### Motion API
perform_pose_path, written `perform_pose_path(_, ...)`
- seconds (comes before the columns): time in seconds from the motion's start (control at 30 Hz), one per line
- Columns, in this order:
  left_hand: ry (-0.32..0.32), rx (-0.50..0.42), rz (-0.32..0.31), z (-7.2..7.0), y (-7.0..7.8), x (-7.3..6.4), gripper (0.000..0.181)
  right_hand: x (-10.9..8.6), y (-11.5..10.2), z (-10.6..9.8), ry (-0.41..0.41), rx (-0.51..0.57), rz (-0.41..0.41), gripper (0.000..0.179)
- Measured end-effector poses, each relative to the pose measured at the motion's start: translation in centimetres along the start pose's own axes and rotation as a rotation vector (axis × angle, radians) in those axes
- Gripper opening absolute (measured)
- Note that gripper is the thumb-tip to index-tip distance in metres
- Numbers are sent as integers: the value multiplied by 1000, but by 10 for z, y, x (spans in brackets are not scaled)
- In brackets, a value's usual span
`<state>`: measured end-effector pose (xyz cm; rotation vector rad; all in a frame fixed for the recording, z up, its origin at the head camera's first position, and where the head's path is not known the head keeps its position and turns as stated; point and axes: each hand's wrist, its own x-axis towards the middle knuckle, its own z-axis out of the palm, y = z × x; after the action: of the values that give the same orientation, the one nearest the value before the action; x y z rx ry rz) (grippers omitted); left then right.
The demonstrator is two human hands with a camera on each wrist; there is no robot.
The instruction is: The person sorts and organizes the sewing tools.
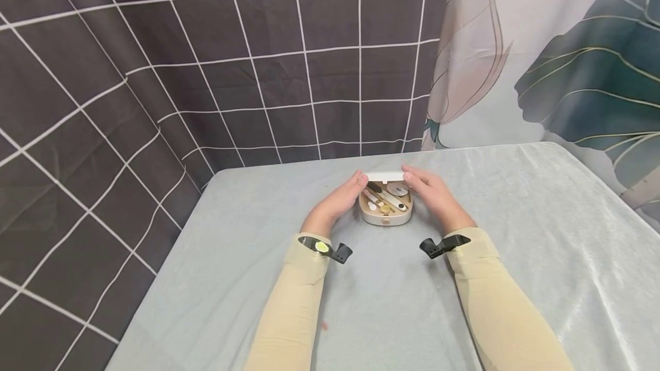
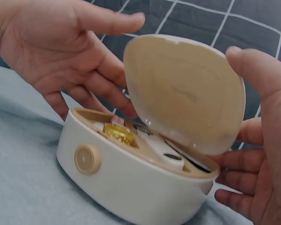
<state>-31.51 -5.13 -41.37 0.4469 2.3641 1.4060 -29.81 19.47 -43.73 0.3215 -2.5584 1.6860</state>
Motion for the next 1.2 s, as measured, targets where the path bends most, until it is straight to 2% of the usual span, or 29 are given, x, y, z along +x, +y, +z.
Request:
perform_pose_path(0.17, -18, 30, -19, 0, -7, 2, 79, -1, 10, 0, -7, 12, -39, 58)
perform_pose_path(0.3, -35, 66, 18, -2, -15, 3, 80, -2, 17, 1, -37, 14, -59, 62)
perform_pose_path(0.33, -39, 91, 37, -2, -18, 3, 81, -2, 19, 1, -54, -1, -56, 65)
perform_pose_path(0.47, -51, 230, 48, -2, -27, 1, 90, -1, 25, 2, -123, -85, -39, 81)
perform_pose_path(0.57, -47, 306, 22, -1, -29, -1, 96, 0, 28, 2, -139, -107, -31, 87)
perform_pose_path(0.9, -35, 327, 6, 0, -30, -2, 96, 0, 28, 2, -141, -118, -26, 88)
perform_pose_path(1.2, -31, 354, 26, -3, -28, -2, 95, 2, 27, 3, -164, -49, -25, 90)
